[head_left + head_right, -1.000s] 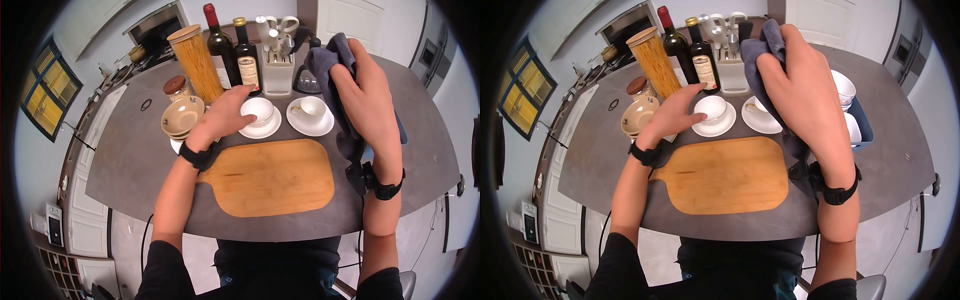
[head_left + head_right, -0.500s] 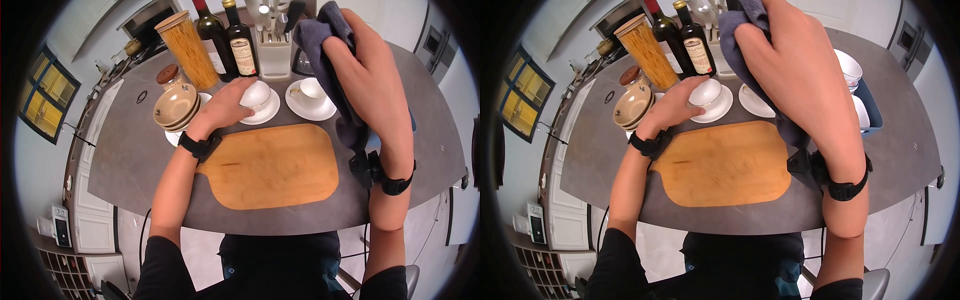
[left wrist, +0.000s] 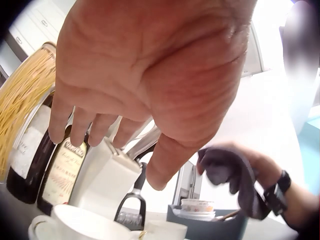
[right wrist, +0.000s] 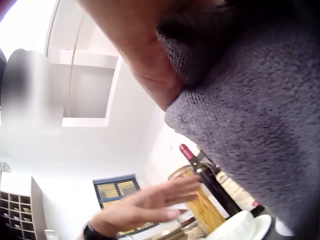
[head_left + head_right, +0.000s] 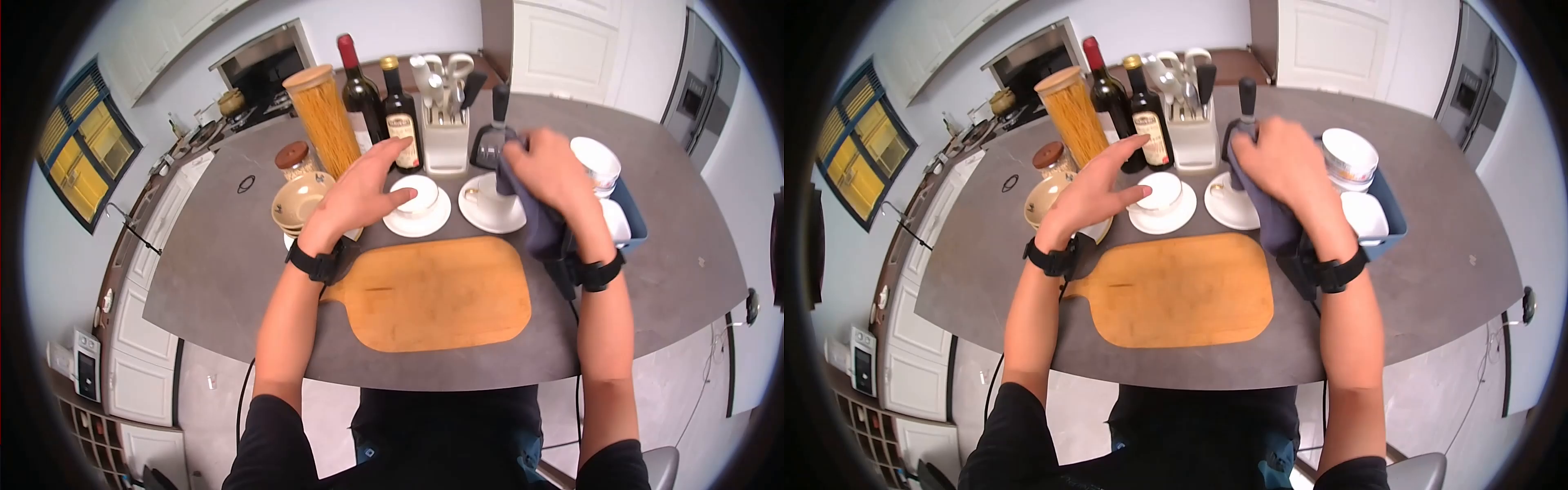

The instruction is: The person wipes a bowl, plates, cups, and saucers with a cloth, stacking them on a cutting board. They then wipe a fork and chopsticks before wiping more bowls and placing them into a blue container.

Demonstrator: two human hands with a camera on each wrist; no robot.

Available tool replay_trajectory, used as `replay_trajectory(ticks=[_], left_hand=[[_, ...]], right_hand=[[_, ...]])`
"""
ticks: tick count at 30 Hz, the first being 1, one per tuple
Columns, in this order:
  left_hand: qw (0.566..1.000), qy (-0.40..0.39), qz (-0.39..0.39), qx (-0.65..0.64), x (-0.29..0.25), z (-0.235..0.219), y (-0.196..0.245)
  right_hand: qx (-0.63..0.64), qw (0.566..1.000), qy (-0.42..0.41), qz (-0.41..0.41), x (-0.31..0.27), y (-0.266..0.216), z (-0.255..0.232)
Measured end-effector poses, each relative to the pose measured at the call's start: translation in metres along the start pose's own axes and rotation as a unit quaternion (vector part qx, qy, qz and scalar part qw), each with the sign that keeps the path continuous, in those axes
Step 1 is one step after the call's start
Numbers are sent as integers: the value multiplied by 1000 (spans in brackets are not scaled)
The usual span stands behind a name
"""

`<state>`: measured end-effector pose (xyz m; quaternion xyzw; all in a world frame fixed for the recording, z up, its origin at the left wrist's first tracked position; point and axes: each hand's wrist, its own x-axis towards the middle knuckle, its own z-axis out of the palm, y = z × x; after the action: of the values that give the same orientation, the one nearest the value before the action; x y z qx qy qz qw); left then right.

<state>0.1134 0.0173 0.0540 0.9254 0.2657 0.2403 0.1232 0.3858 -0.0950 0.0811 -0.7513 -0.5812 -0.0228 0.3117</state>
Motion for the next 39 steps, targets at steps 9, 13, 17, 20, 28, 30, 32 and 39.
replay_trajectory(ticks=[9, 13, 17, 20, 28, 30, 32, 39], left_hand=[[977, 145, 131, -81, -21, -34, 61], [978, 160, 90, -102, -26, -44, 57], [983, 152, 52, -92, -27, -44, 56], [990, 116, 46, -63, -28, -41, 55], [981, -28, 11, -193, -54, 8, 69], [957, -52, 39, -281, -61, 21, 69], [913, -97, -36, -395, -67, 23, 71], [687, -44, -136, -712, -54, 50, 78]], right_hand=[[-116, 982, -145, 36, -28, 31, 67], [-98, 991, -96, 7, -31, 34, 72], [-80, 996, -24, -38, -35, 42, 70], [-15, 997, 0, -76, -63, 14, 42], [197, 969, 14, -147, -140, -34, 3], [199, 963, 9, -180, -149, -34, 6], [245, 943, -34, -222, -151, -38, 8], [422, 880, 187, -116, -116, -60, 29]])
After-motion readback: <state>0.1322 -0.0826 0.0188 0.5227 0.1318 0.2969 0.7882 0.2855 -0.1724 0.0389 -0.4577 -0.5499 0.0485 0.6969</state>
